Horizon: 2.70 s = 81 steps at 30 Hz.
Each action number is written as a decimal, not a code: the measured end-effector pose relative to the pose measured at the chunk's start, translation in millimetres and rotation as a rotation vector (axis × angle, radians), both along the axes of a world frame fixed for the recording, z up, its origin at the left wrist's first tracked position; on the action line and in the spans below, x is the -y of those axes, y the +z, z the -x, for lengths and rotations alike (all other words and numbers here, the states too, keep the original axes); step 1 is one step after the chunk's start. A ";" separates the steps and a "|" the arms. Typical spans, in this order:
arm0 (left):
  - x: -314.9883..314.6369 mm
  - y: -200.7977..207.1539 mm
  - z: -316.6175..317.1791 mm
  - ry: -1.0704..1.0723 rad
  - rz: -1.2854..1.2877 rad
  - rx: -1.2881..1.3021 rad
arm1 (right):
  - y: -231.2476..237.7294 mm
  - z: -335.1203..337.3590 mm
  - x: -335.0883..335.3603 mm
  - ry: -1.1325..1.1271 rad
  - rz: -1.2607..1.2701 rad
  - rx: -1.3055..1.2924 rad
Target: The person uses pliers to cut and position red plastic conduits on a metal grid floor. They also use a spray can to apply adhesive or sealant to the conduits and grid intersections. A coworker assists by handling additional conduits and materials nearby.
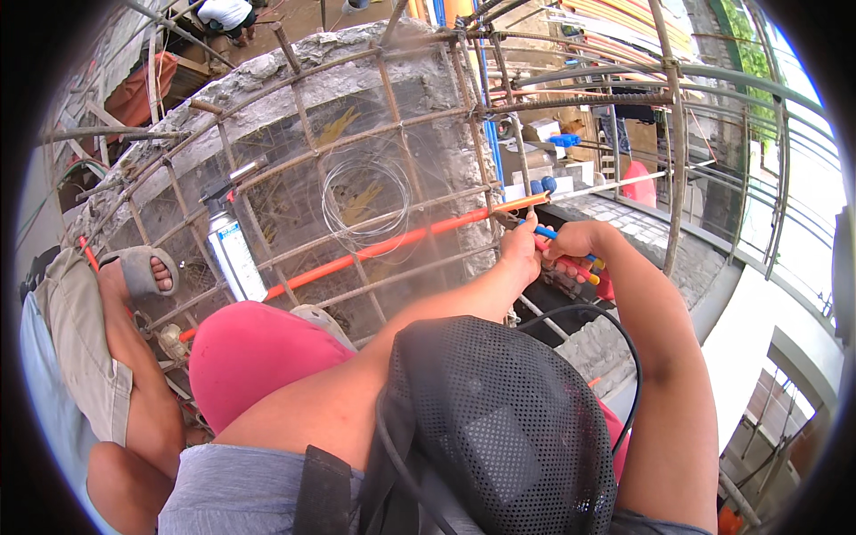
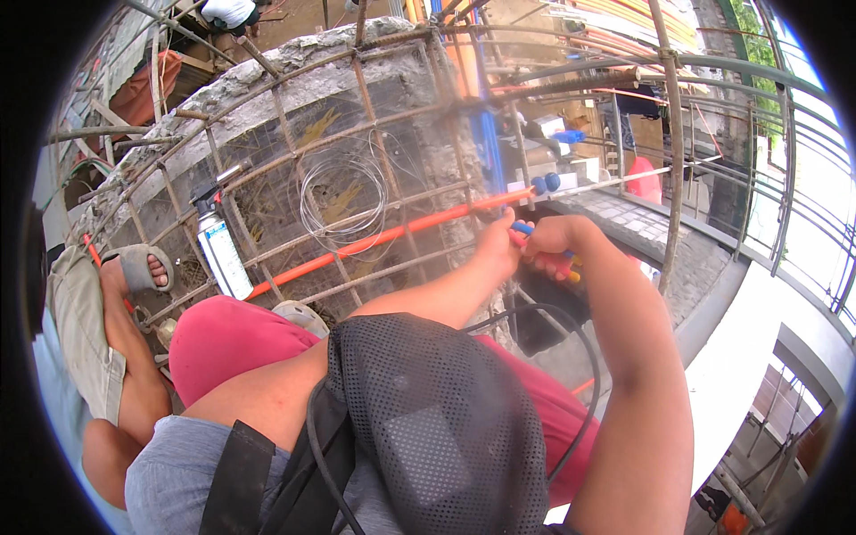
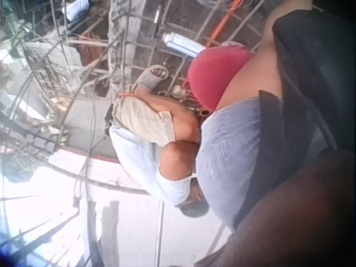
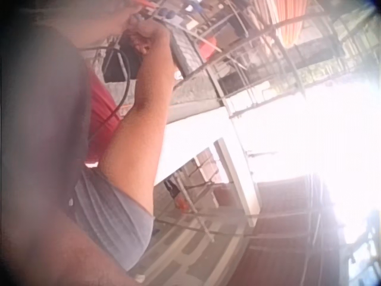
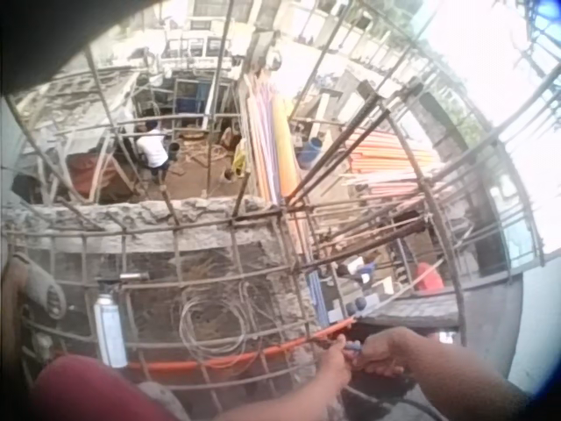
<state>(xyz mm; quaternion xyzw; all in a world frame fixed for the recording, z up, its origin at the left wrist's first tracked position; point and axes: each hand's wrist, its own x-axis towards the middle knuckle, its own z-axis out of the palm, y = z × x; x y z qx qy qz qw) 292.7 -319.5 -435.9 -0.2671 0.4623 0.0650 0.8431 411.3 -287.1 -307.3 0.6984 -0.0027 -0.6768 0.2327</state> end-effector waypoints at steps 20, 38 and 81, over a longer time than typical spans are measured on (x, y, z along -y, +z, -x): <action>-15.2 8.9 -14.0 0.037 0.009 -0.053 | 49.2 35.9 -38.9 1.184 -0.175 0.238; -35.1 -29.2 2.8 -0.239 -0.005 0.377 | -8.4 75.4 17.7 0.944 -0.376 0.585; -11.2 -0.6 26.2 -0.165 -0.166 0.075 | 41.8 53.8 2.0 0.534 -0.198 0.162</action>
